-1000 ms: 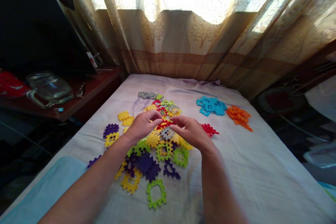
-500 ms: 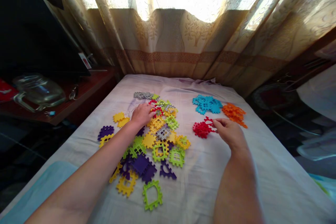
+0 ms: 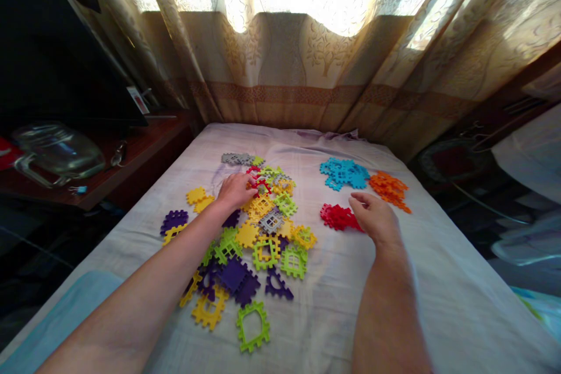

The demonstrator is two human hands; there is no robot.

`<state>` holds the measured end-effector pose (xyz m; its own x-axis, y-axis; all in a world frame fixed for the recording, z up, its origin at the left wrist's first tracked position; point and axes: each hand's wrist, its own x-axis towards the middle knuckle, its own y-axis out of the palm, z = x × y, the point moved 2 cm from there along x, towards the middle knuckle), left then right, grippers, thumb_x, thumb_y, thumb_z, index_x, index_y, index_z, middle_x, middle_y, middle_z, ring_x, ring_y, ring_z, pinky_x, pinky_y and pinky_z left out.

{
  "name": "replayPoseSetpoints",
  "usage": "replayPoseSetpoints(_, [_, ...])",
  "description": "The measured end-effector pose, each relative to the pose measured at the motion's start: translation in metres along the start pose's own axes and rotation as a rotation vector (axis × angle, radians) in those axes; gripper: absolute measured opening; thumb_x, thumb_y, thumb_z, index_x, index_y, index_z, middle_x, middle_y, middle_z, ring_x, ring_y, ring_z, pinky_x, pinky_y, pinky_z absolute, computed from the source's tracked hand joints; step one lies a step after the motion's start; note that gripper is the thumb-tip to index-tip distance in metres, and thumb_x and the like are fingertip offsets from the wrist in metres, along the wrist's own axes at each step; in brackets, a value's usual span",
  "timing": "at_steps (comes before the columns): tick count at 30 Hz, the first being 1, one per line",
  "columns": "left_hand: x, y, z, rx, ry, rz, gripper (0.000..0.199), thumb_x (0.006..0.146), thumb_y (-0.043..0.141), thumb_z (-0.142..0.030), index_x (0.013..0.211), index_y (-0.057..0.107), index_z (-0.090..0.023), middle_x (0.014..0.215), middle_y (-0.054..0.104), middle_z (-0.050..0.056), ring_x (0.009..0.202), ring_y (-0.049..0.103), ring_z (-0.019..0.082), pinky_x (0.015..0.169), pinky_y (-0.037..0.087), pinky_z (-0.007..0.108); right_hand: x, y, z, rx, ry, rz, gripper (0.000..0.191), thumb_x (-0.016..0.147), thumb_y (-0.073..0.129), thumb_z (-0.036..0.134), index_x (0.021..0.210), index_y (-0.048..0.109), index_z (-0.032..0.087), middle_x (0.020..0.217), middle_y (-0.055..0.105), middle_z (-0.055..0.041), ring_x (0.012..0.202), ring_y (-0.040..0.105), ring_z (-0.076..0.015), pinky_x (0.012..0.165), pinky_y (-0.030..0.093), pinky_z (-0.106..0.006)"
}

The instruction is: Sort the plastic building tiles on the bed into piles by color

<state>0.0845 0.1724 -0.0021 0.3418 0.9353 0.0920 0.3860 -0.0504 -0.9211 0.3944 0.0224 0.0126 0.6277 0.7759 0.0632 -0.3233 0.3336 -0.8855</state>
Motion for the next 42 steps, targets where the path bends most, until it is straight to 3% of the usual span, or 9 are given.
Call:
replayPoseSetpoints(7, [-0.006,-0.011,0.002,-0.245,-0.023,-0.065,0.017,0.083,0.058,-0.036,0.087,0.063,-0.021,0.079,0.070,0.000,0.073,0.065,0.016,0.067,0.048,0.026,-0.018,0.012,0.052,0.205,-0.269,-0.049,0.033,0.083,0.053,0.037,0.103,0.075,0.022,0.102,0.076,-0.0076,0.084,0.068,-0.0206,0.079,0.051,-0.034])
replayPoseSetpoints(13, [-0.030,-0.016,-0.025,-0.537,0.120,-0.019,0.019,0.080,0.061,-0.039,0.082,0.061,-0.020,0.072,0.066,-0.002,0.065,0.059,0.012,0.063,0.046,0.024,-0.042,0.026,0.094,0.407,-0.418,0.141,0.045,0.085,0.059,0.038,0.126,0.063,0.020,0.113,0.073,-0.0090,0.094,0.068,-0.0202,0.078,0.052,-0.032])
replayPoseSetpoints(17, [-0.046,-0.008,-0.046,-0.640,0.175,0.046,0.020,0.079,0.062,-0.039,0.082,0.063,-0.019,0.075,0.067,-0.001,0.067,0.060,0.012,0.064,0.047,0.024,-0.051,0.031,0.106,0.457,-0.474,0.290,0.029,0.085,0.060,0.038,0.106,0.071,0.022,0.096,0.075,-0.0050,0.085,0.067,-0.0181,0.077,0.050,-0.030])
replayPoseSetpoints(20, [-0.045,-0.005,-0.049,-0.603,0.205,0.076,0.024,0.083,0.060,-0.042,0.089,0.066,-0.020,0.083,0.071,0.001,0.073,0.064,0.015,0.069,0.051,0.027,-0.047,0.027,0.099,0.478,-0.485,0.333,0.024,0.085,0.056,0.038,0.088,0.073,0.021,0.081,0.074,-0.0020,0.074,0.065,-0.0163,0.072,0.049,-0.028])
replayPoseSetpoints(22, [-0.038,-0.007,-0.043,-0.474,0.238,0.046,0.028,0.086,0.057,-0.043,0.100,0.067,-0.021,0.099,0.073,0.004,0.089,0.067,0.019,0.083,0.053,0.032,-0.039,0.020,0.085,0.486,-0.429,0.309,0.028,0.083,0.055,0.042,0.089,0.073,0.021,0.076,0.073,-0.0017,0.068,0.063,-0.0162,0.067,0.047,-0.028])
replayPoseSetpoints(26, [-0.022,-0.011,-0.014,-0.043,0.284,0.000,0.037,0.090,0.054,-0.038,0.124,0.063,-0.024,0.138,0.060,0.008,0.130,0.052,0.026,0.112,0.035,0.044,-0.018,0.005,0.038,0.425,-0.210,0.190,0.037,0.077,0.055,0.046,0.093,0.074,0.019,0.070,0.071,-0.0023,0.061,0.061,-0.0175,0.060,0.045,-0.029])
replayPoseSetpoints(31, [-0.020,-0.009,0.024,0.242,0.196,0.103,0.036,0.095,0.045,-0.041,0.127,0.061,-0.033,0.143,0.057,0.005,0.137,0.045,0.028,0.117,0.021,0.054,0.000,0.002,-0.008,0.231,-0.103,0.148,0.033,0.074,0.057,0.042,0.089,0.077,0.020,0.069,0.073,-0.0040,0.062,0.063,-0.0185,0.058,0.044,-0.028])
replayPoseSetpoints(37, [-0.029,-0.017,0.045,0.324,0.118,0.136,0.041,0.096,0.042,-0.045,0.131,0.059,-0.032,0.148,0.052,0.008,0.141,0.040,0.031,0.116,0.015,0.061,0.005,0.003,-0.020,-0.045,-0.026,0.027,0.036,0.079,0.056,0.044,0.097,0.079,0.022,0.087,0.077,-0.0084,0.073,0.068,-0.0220,0.061,0.045,-0.030])
replayPoseSetpoints(42, [-0.027,-0.029,0.054,0.456,0.020,0.179,0.043,0.095,0.041,-0.042,0.129,0.062,-0.026,0.147,0.052,0.012,0.140,0.040,0.035,0.115,0.015,0.062,0.003,0.001,-0.012,-0.067,-0.040,-0.058,0.042,0.082,0.054,0.046,0.106,0.077,0.021,0.098,0.075,-0.0126,0.082,0.068,-0.0252,0.070,0.049,-0.035])
